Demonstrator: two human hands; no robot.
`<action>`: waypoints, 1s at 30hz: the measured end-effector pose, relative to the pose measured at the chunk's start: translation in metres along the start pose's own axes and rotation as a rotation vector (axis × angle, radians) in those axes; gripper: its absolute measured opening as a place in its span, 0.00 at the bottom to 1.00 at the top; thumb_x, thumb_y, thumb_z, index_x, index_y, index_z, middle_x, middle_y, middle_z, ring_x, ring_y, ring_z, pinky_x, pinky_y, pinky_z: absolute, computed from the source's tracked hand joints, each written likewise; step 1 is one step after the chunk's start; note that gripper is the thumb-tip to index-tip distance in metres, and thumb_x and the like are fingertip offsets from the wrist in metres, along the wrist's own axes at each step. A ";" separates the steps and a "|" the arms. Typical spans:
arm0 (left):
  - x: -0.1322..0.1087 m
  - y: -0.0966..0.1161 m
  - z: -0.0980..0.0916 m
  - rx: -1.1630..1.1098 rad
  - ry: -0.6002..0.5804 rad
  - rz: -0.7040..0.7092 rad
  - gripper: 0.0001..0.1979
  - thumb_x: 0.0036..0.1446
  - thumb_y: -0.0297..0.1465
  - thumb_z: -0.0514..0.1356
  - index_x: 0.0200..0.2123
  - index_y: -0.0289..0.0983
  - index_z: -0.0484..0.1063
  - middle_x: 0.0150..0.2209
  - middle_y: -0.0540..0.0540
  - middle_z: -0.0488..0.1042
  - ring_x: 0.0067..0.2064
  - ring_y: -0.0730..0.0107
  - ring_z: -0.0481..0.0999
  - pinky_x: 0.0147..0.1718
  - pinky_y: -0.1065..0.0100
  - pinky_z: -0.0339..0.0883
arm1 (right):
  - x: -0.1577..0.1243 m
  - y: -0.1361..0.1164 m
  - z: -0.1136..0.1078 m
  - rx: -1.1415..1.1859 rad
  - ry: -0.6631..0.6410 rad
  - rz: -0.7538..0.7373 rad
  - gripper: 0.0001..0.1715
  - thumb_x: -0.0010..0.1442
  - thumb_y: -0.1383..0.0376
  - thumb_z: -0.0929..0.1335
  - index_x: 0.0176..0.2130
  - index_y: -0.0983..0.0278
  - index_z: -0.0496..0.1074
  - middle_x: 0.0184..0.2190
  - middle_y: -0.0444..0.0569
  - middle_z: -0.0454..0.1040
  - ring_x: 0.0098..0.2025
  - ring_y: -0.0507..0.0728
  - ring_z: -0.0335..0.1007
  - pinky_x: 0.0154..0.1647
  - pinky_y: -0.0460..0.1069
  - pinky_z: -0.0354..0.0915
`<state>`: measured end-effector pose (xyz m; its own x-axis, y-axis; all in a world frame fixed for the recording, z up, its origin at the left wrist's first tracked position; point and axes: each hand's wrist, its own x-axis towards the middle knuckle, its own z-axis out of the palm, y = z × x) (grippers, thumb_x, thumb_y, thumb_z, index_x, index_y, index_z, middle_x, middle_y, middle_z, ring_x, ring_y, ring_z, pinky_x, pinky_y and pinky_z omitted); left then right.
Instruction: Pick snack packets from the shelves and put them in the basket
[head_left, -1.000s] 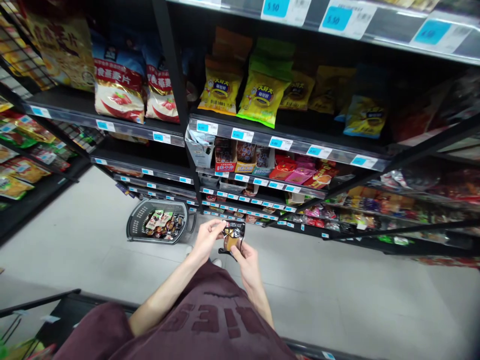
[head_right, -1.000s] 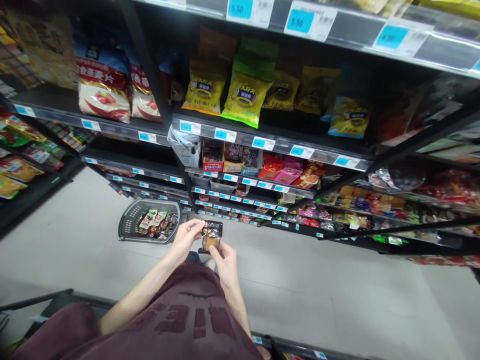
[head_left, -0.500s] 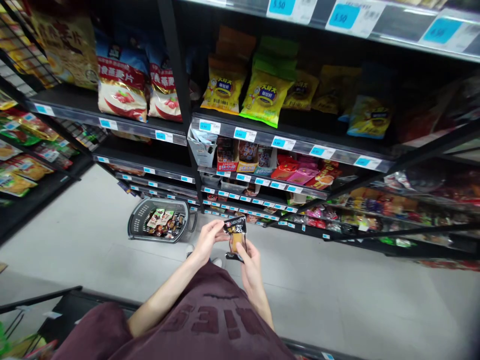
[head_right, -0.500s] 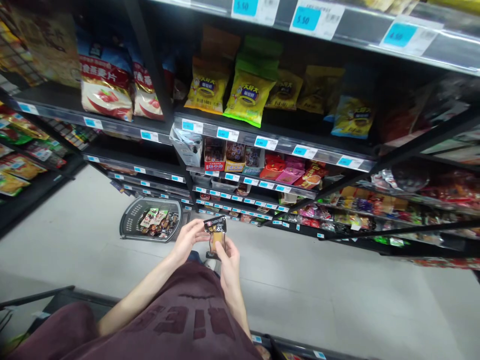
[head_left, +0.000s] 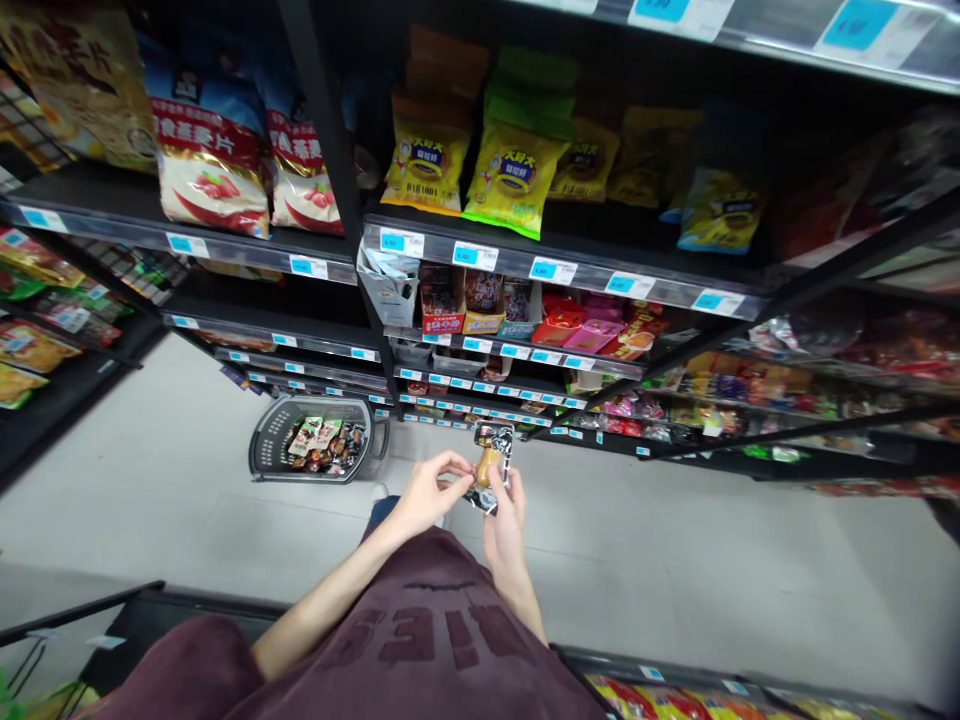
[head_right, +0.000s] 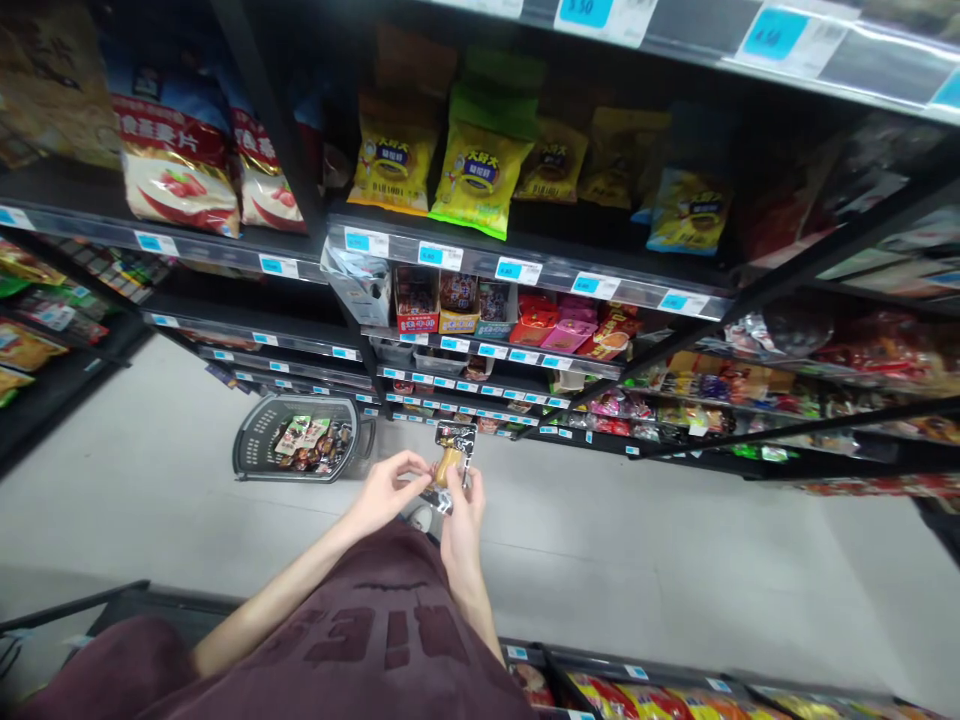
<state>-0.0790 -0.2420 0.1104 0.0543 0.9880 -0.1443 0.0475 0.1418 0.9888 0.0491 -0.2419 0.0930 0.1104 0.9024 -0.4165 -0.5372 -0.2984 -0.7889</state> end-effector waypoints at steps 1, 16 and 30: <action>-0.001 -0.001 0.000 0.008 -0.005 -0.001 0.09 0.57 0.35 0.61 0.38 0.36 0.72 0.38 0.45 0.77 0.42 0.65 0.78 0.36 0.70 0.73 | 0.000 0.000 -0.001 -0.005 0.003 -0.010 0.13 0.53 0.58 0.73 0.36 0.60 0.69 0.36 0.44 0.78 0.39 0.55 0.76 0.40 0.48 0.69; -0.005 -0.005 0.004 0.033 0.084 -0.012 0.07 0.55 0.33 0.63 0.34 0.36 0.73 0.33 0.46 0.78 0.37 0.68 0.78 0.31 0.73 0.73 | -0.003 0.000 -0.002 0.052 -0.005 0.021 0.13 0.53 0.61 0.74 0.30 0.62 0.67 0.32 0.43 0.76 0.37 0.53 0.74 0.39 0.47 0.68; 0.000 -0.012 0.004 0.010 0.122 -0.025 0.09 0.55 0.35 0.63 0.34 0.35 0.71 0.33 0.46 0.77 0.36 0.66 0.79 0.26 0.73 0.72 | 0.001 0.004 -0.004 0.034 0.020 0.142 0.17 0.51 0.56 0.74 0.35 0.62 0.68 0.33 0.46 0.78 0.31 0.54 0.74 0.24 0.46 0.68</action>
<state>-0.0756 -0.2442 0.0989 -0.0687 0.9843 -0.1625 0.0574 0.1665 0.9844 0.0509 -0.2433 0.0877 0.0477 0.8457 -0.5316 -0.5763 -0.4114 -0.7061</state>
